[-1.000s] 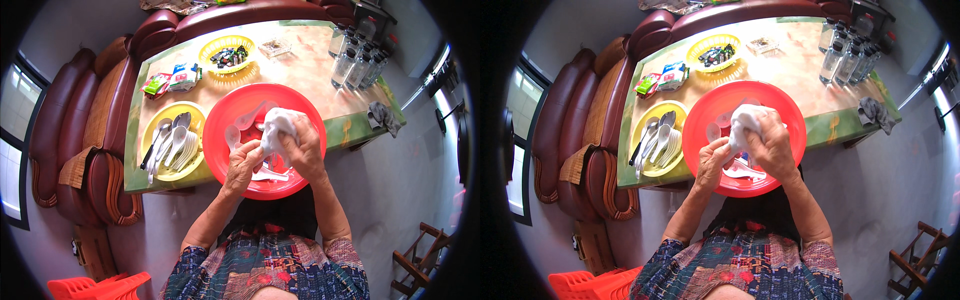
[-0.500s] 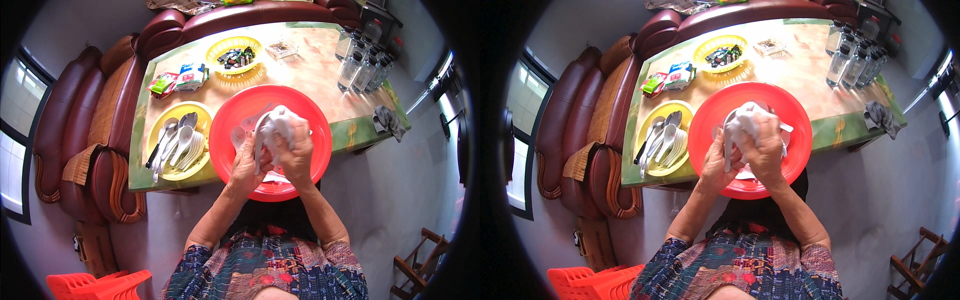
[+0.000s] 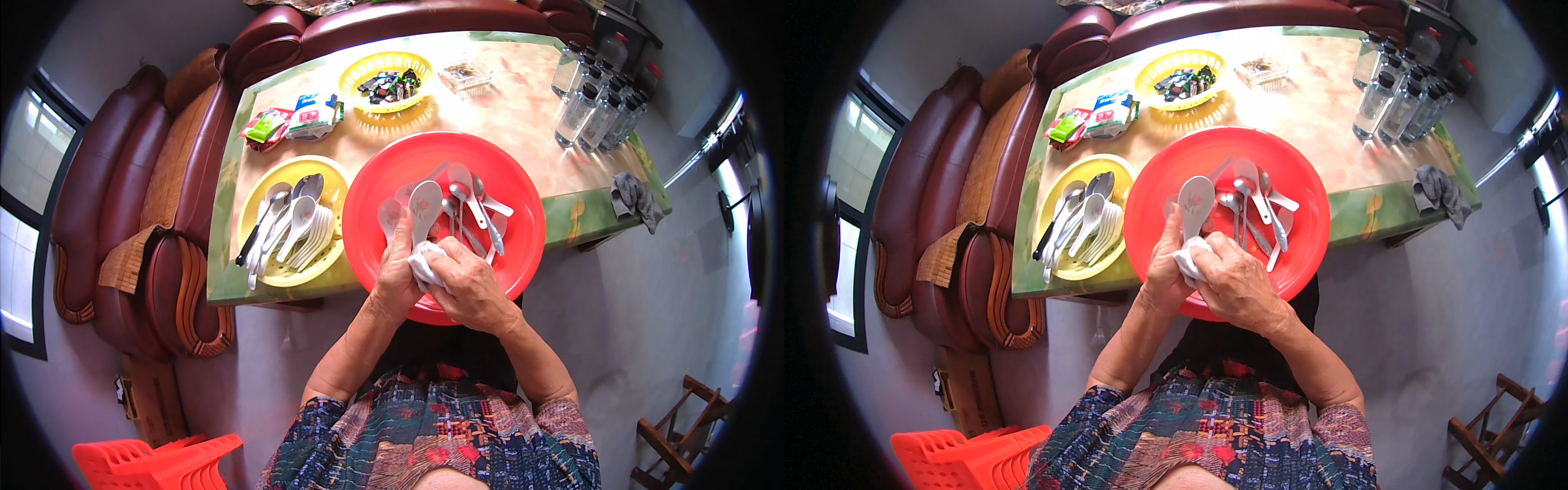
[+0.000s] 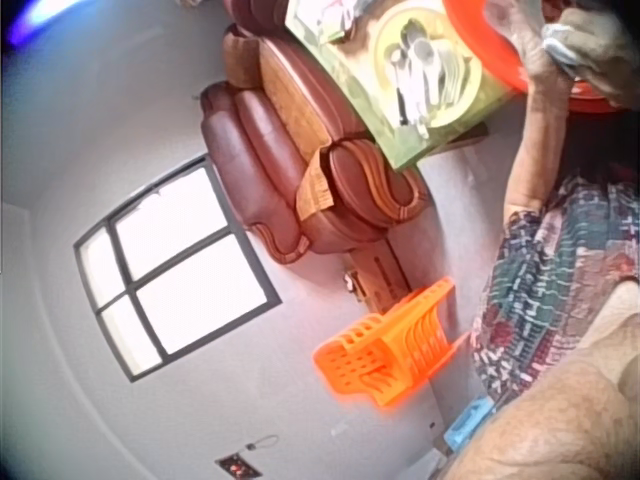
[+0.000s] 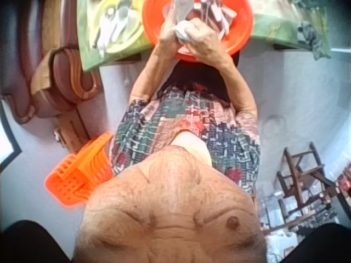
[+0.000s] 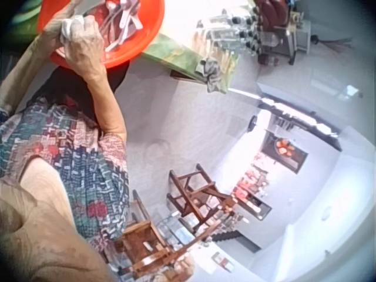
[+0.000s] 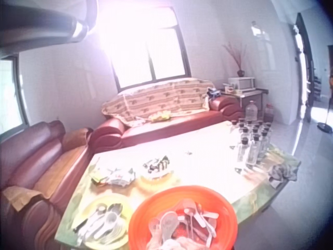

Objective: The person dries white plastic spoons and metal spoons with a white cloth. They pick up each spoon from a red plastic basin, wipe it dry, and place it into a yellow plastic colander on the table.

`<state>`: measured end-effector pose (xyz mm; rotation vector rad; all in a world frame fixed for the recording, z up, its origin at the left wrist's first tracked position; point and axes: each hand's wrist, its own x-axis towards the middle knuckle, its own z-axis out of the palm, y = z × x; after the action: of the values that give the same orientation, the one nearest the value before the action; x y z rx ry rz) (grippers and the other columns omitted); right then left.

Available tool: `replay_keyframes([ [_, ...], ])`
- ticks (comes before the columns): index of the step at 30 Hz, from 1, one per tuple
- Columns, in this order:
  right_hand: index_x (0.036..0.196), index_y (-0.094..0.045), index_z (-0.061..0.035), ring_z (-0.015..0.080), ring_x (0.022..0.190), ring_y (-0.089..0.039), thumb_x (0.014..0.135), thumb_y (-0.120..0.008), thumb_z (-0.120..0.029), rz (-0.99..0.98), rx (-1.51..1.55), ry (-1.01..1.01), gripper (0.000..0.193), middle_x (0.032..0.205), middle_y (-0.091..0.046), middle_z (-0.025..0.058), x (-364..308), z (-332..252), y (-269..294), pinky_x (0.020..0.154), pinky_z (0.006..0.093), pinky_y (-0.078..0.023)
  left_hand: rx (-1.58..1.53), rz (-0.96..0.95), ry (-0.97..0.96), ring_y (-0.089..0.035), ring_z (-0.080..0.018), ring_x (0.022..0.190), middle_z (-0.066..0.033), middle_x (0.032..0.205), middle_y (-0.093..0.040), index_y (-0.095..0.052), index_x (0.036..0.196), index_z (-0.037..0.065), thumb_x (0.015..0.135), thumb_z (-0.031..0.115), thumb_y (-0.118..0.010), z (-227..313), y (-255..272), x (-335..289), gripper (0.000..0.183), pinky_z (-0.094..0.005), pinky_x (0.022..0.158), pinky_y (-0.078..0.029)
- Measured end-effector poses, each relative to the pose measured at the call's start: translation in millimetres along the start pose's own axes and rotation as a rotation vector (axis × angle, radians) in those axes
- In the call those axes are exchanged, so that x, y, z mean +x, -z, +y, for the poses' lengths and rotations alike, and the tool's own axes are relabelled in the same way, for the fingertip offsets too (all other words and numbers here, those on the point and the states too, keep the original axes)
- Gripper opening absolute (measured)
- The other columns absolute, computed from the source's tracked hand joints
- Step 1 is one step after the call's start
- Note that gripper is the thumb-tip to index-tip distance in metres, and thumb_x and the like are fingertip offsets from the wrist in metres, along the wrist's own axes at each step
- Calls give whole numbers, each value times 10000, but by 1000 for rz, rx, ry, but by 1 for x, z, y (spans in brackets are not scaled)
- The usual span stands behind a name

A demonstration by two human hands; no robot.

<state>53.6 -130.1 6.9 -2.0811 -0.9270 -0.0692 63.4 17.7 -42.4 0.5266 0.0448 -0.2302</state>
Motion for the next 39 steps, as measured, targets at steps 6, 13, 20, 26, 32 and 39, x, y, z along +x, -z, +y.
replay_keyframes([
  [6,1073,-564,-17,289,851,-577,752,-621,7,306,374,-110,326,954,-539,153,12,14,19,753,374,-470,21,85,129,-520,-105,667,-32,816,-549,-510,1136,97,971,460,-359,12,-35,-6,426,-252,555,-442],
  [13,1086,-550,10,174,852,-600,845,-607,-74,309,706,-374,262,948,-594,101,42,35,5,732,312,-493,-98,-138,93,-517,-101,720,-35,911,-560,-484,1204,115,962,497,-343,-2,-3,2,473,-248,579,-435],
  [20,1078,-580,22,104,804,-600,867,-584,-104,196,846,-500,246,890,-651,64,33,13,-9,706,262,-491,62,127,-113,-562,-192,1036,-72,1129,-560,-445,1263,86,913,575,-343,-7,-31,4,610,-361,893,-484],
  [26,1041,-590,23,112,750,-595,852,-622,-191,40,730,-516,287,833,-638,75,17,-1,3,625,282,-486,252,149,-184,-582,-118,880,-40,1014,-606,-534,1180,94,938,516,-391,-2,-33,-1,507,-288,768,-493],
  [32,972,-610,12,198,754,-578,757,-631,-49,-44,466,-250,225,821,-559,89,3,-10,9,702,300,-464,555,269,-413,-503,-76,522,-7,685,-579,-582,966,53,917,517,-454,50,-21,-8,484,-216,495,-430],
  [39,972,-605,14,152,750,-558,777,-629,-23,103,523,-330,200,832,-548,64,-4,5,16,673,284,-456,1760,859,-827,-559,-251,851,-132,922,-512,-609,1094,24,917,173,-533,132,62,-32,243,-374,714,-465],
])
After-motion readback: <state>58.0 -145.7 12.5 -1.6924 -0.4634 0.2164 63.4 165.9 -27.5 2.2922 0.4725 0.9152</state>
